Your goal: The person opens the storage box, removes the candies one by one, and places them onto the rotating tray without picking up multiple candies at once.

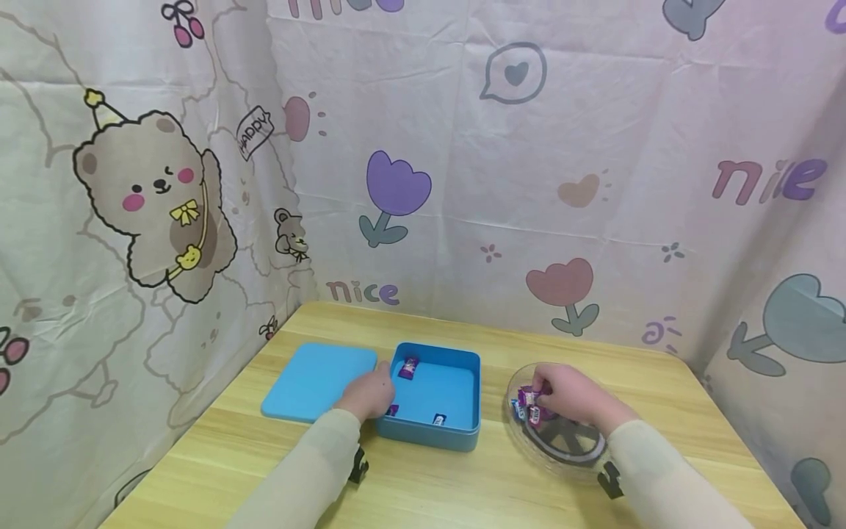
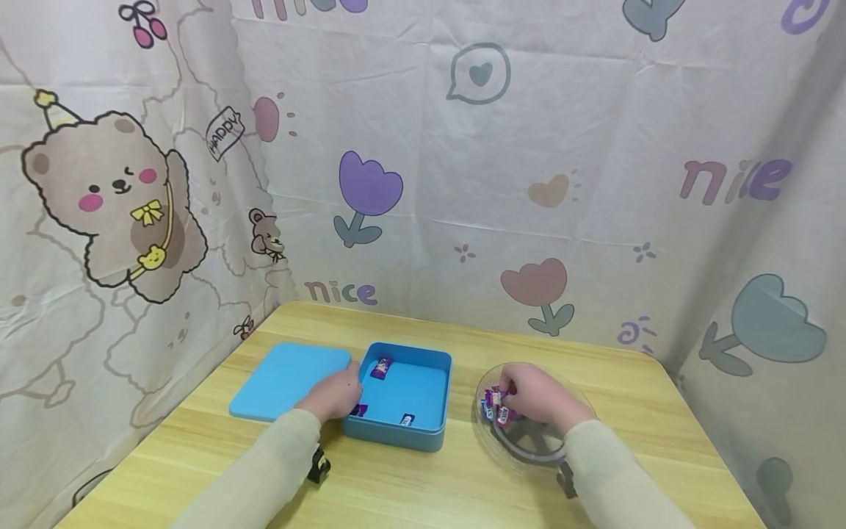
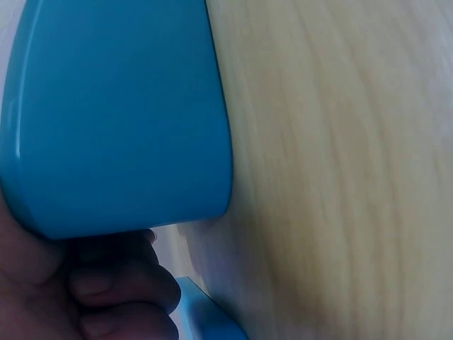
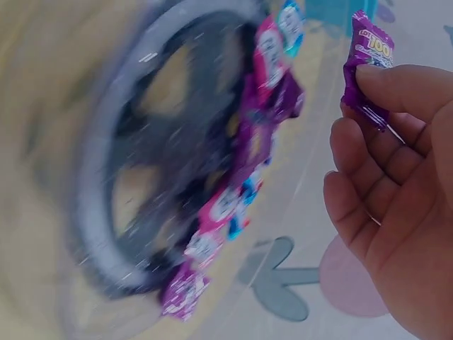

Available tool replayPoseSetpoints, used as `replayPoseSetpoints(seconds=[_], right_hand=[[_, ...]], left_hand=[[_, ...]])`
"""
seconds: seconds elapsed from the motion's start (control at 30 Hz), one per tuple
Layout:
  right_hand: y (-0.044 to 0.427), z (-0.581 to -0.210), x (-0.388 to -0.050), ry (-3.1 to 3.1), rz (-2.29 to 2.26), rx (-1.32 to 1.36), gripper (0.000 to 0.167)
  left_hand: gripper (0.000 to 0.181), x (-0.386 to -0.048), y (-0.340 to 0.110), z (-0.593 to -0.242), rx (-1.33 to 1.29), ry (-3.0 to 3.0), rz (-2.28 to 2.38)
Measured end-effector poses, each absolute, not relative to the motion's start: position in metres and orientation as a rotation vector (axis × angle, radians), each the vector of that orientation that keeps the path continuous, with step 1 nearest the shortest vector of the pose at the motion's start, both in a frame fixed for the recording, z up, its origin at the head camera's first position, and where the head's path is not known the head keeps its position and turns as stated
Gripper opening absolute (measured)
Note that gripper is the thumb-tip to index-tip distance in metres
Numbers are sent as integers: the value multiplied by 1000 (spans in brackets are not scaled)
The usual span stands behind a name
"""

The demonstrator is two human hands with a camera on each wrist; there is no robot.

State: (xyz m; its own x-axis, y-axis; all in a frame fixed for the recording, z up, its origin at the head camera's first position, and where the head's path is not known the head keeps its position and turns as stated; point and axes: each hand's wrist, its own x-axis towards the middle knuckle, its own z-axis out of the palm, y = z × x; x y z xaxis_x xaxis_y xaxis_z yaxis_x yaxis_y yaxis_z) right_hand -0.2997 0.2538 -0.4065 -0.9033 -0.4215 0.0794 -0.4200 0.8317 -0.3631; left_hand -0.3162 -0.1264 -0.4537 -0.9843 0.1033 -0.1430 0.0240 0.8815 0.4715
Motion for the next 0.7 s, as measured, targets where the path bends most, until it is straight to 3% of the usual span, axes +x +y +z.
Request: replayPoseSetpoints(seconds=[0.7], right_hand=[[289,-435,-283,2943,-511,-432,19]], left_hand=[[56,-315,-126,-452,88,2886,731]])
